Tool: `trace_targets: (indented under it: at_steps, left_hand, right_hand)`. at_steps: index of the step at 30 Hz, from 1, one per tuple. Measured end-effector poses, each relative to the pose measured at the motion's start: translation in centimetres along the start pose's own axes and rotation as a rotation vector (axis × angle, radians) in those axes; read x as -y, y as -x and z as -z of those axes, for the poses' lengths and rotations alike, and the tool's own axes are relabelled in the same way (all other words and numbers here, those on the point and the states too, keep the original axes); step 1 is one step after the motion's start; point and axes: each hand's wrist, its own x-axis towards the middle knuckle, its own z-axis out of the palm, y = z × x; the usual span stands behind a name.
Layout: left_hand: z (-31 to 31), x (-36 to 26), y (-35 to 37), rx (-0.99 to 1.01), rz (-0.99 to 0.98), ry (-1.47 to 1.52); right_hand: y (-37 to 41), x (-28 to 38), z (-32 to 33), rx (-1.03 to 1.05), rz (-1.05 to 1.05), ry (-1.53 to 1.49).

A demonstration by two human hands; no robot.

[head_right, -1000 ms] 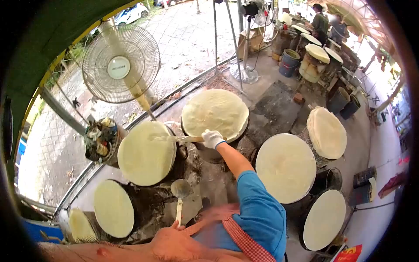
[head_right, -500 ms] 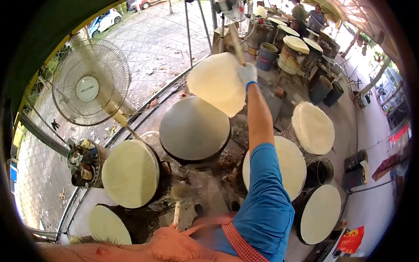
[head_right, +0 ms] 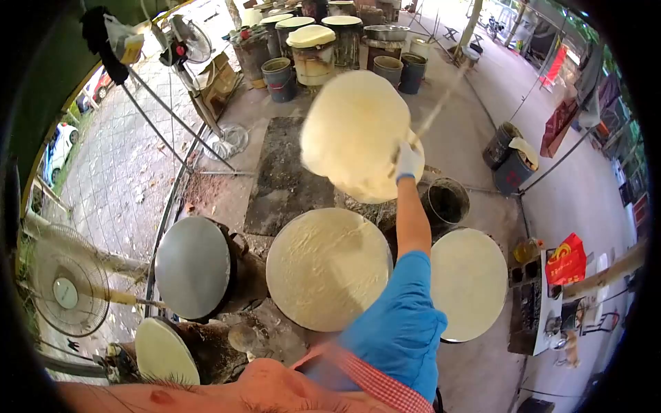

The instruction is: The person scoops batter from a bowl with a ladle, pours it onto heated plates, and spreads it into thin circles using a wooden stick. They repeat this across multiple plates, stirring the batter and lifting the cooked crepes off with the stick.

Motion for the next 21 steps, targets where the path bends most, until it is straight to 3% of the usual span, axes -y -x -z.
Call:
trace_targets:
  at_steps: [1, 3, 5, 9, 12, 15, 18, 19, 20, 21]
  left_hand:
    - [-0.5, 0.1, 0.1, -0.012, -0.003, -0.005]
    - [-1.9, 0.4, 0.0, -0.025, -0.009, 0.003]
    - [-3.1, 0.6, -0.1, -0.035, -0.013, 0.012]
    - [-3.5, 1.4, 0.6, -0.05, -0.062, 0.029]
    - [-3.2, 2.6, 1.2, -0.032, -0.089, 0.073]
    - [-2.3, 4.2, 1.9, 0.015, -0.143, 0.134]
    - [-0.6, 6.0, 3.3, 0.071, -0.236, 0.207]
    - [0.1, 6.9, 3.9, 0.092, -0.278, 0.22]
    - [0.6, 7.8, 4.7, 0.113, -0.32, 0.231]
    - [0.9, 8.7, 5.5, 0.127, -0.368, 0.233]
  right_hand:
    - [-2.3, -3.2, 4.0, -0.002, 0.012, 0.023]
    - [-4.6, -9.0, 9.4, -0.314, 0.151, 0.33]
    - [-3.8, -10.6, 11.2, -0.445, -0.025, 0.419]
    - [-5.1, -12.8, 12.5, -0.492, -0.038, 0.498]
    - [-4.1, -10.9, 11.9, -0.486, -0.016, 0.665]
    - [-1.7, -7.8, 11.2, -0.54, -0.023, 1.12]
    - [1.9, -6.0, 10.6, -0.364, 0.14, 1.316]
    - [2.7, -6.4, 9.9, -0.249, 0.211, 1.379]
    - [4.3, -5.6, 7.7, -0.067, 0.104, 1.532]
    - [5.8, -7.4, 6.6, 0.037, 0.253, 1.444]
